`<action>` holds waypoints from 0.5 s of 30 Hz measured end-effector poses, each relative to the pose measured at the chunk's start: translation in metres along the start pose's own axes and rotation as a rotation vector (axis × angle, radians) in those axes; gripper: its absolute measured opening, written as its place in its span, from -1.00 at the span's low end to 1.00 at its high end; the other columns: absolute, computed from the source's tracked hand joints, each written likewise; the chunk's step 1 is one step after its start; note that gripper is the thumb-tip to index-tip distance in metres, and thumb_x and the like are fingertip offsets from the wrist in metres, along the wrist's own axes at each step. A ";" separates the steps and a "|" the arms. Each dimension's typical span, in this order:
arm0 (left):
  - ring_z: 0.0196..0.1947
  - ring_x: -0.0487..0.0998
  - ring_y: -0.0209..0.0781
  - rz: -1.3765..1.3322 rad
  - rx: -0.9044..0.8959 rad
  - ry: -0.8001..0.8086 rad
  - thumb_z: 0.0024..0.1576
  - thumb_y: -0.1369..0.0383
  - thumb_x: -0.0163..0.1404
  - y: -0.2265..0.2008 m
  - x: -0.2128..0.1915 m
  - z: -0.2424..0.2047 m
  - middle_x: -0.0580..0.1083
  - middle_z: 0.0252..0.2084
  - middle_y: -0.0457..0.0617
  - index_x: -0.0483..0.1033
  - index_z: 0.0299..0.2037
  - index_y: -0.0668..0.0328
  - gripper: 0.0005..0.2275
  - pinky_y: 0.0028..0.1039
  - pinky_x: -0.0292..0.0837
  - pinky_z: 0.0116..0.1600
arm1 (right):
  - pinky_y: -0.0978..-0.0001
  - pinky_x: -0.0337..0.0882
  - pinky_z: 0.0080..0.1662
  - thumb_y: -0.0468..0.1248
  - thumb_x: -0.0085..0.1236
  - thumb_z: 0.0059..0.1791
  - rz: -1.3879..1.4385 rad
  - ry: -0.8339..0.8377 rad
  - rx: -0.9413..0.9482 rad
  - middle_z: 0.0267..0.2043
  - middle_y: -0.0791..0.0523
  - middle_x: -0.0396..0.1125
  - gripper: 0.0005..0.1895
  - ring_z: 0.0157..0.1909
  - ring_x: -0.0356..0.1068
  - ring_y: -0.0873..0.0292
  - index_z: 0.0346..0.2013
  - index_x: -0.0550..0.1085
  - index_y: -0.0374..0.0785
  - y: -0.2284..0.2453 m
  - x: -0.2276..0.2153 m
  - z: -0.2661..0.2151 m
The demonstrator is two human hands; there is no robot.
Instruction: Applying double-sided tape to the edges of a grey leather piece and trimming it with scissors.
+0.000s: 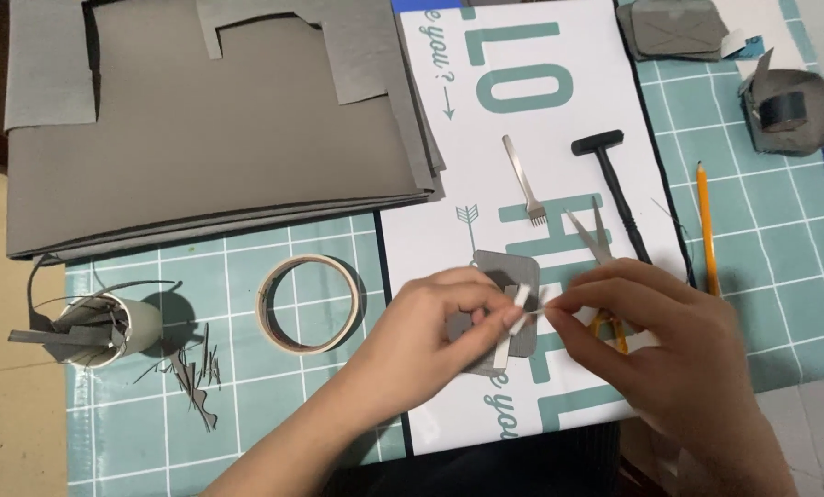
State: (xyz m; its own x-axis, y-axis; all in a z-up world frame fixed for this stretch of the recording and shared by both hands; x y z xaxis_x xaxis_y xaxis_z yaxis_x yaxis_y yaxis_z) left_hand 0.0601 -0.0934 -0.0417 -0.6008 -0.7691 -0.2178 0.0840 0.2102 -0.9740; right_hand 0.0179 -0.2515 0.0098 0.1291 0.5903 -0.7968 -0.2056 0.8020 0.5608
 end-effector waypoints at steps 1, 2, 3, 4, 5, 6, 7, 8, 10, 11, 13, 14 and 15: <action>-0.32 0.49 -0.34 -0.007 0.001 -0.043 0.24 0.27 0.00 0.002 -0.002 0.001 0.55 -0.30 -0.16 0.69 -0.18 0.14 -0.79 -0.50 0.42 -0.15 | 0.51 0.50 -0.18 -0.27 0.38 -0.14 -0.010 -0.016 -0.022 -0.25 0.20 0.51 -0.91 -0.23 0.50 0.30 -0.38 0.62 -0.17 0.002 -0.001 -0.001; -0.32 0.49 -0.34 -0.010 -0.005 -0.043 0.24 0.27 0.00 0.004 -0.001 0.003 0.55 -0.30 -0.16 0.69 -0.18 0.14 -0.79 -0.50 0.42 -0.15 | 0.51 0.50 -0.18 -0.27 0.38 -0.14 -0.008 -0.011 -0.019 -0.25 0.20 0.51 -0.91 -0.23 0.50 0.30 -0.38 0.62 -0.17 0.004 0.000 0.000; -0.35 0.46 -0.39 -0.075 -0.054 -0.090 0.23 0.27 0.02 0.010 -0.005 0.004 0.55 -0.33 -0.18 0.71 -0.22 0.12 -0.80 -0.56 0.38 -0.20 | 0.52 0.50 -0.21 -0.30 0.37 -0.14 0.023 -0.014 -0.044 -0.28 0.18 0.51 -0.91 -0.27 0.50 0.29 -0.39 0.60 -0.21 0.008 0.001 0.001; -0.38 0.43 -0.44 -0.139 -0.103 -0.138 0.22 0.27 0.04 0.015 -0.008 0.004 0.56 -0.36 -0.20 0.73 -0.26 0.10 -0.81 -0.61 0.34 -0.25 | 0.54 0.50 -0.25 -0.33 0.36 -0.14 0.054 -0.018 -0.069 -0.32 0.15 0.50 -0.91 -0.31 0.49 0.29 -0.41 0.58 -0.25 0.013 0.002 0.002; -0.38 0.43 -0.44 -0.141 -0.106 -0.140 0.22 0.27 0.04 0.017 -0.009 0.006 0.56 -0.36 -0.20 0.73 -0.26 0.10 -0.81 -0.61 0.34 -0.25 | 0.54 0.50 -0.25 -0.33 0.36 -0.14 0.055 -0.015 -0.069 -0.32 0.15 0.50 -0.91 -0.31 0.49 0.29 -0.41 0.58 -0.25 0.015 0.001 0.003; -0.36 0.47 -0.44 -0.157 -0.173 -0.163 0.22 0.27 0.03 0.025 -0.010 0.008 0.60 -0.31 -0.20 0.74 -0.24 0.09 -0.80 -0.62 0.34 -0.25 | 0.52 0.50 -0.25 -0.36 0.35 -0.14 0.069 -0.029 -0.093 -0.34 0.12 0.49 -0.91 -0.33 0.49 0.26 -0.41 0.57 -0.28 0.019 -0.002 0.004; -0.35 0.51 -0.44 -0.168 -0.242 -0.185 0.21 0.26 0.02 0.032 -0.013 0.008 0.63 -0.26 -0.19 0.75 -0.21 0.09 -0.79 -0.63 0.33 -0.25 | 0.49 0.50 -0.25 -0.40 0.35 -0.14 0.087 -0.045 -0.116 -0.36 0.09 0.49 -0.91 -0.35 0.48 0.23 -0.42 0.56 -0.32 0.024 -0.003 0.004; -0.35 0.51 -0.44 -0.164 -0.248 -0.188 0.21 0.26 0.02 0.033 -0.016 0.008 0.63 -0.26 -0.19 0.75 -0.21 0.09 -0.79 -0.63 0.33 -0.25 | 0.49 0.50 -0.25 -0.40 0.35 -0.14 0.094 -0.044 -0.115 -0.36 0.09 0.49 -0.91 -0.35 0.48 0.23 -0.42 0.56 -0.32 0.019 -0.001 0.003; -0.30 0.54 -0.42 -0.280 -0.290 -0.177 0.20 0.22 0.03 0.038 -0.015 0.010 0.65 -0.26 -0.17 0.75 -0.20 0.12 -0.76 -0.63 0.44 -0.15 | 0.56 0.19 -0.44 -0.32 0.33 -0.10 0.039 -0.014 0.169 -0.35 0.22 0.51 -0.95 -0.54 0.15 0.37 -0.43 0.60 -0.21 -0.015 0.005 -0.002; -0.30 0.54 -0.42 -0.282 -0.296 -0.171 0.20 0.22 0.03 0.041 -0.013 0.010 0.65 -0.26 -0.17 0.75 -0.20 0.12 -0.76 -0.63 0.44 -0.15 | 0.56 0.19 -0.44 -0.32 0.33 -0.10 0.038 -0.011 0.177 -0.35 0.22 0.51 -0.95 -0.54 0.15 0.37 -0.43 0.60 -0.21 -0.017 0.007 -0.004; -0.19 0.61 -0.42 -0.274 -0.226 -0.263 0.21 0.24 -0.01 0.042 -0.019 0.010 0.69 -0.17 -0.15 0.72 -0.22 0.13 -0.76 -0.59 0.50 -0.07 | 0.56 0.20 -0.40 -0.45 0.26 -0.09 0.214 -0.073 0.135 -0.38 0.11 0.46 -0.94 -0.50 0.16 0.31 -0.46 0.54 -0.32 -0.016 0.007 -0.006; -0.19 0.61 -0.42 -0.275 -0.231 -0.260 0.21 0.24 -0.01 0.046 -0.021 0.011 0.69 -0.17 -0.15 0.72 -0.22 0.13 -0.76 -0.59 0.50 -0.07 | 0.56 0.20 -0.40 -0.45 0.26 -0.09 0.215 -0.071 0.140 -0.38 0.11 0.46 -0.94 -0.50 0.16 0.31 -0.46 0.54 -0.32 -0.017 0.007 -0.008; -0.29 0.56 -0.40 -0.281 -0.257 -0.302 0.21 0.23 0.00 0.051 -0.026 0.011 0.66 -0.23 -0.16 0.73 -0.18 0.12 -0.75 -0.61 0.49 -0.13 | 0.56 0.20 -0.40 -0.49 0.25 -0.08 0.167 -0.091 0.132 -0.37 0.08 0.46 -0.93 -0.50 0.18 0.31 -0.45 0.53 -0.36 -0.017 0.004 -0.010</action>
State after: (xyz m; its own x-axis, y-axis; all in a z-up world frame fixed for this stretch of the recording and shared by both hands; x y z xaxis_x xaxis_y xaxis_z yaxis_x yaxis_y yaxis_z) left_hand 0.0885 -0.0691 -0.0866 -0.3110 -0.9504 0.0059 -0.2702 0.0825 -0.9593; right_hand 0.0128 -0.2639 -0.0054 0.1918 0.7167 -0.6705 -0.1032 0.6941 0.7124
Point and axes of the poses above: each hand's wrist, its own z-axis towards the middle knuckle, its own x-axis out of the palm, y = z × x, the point moved 8 cm from there along z, towards the middle knuckle
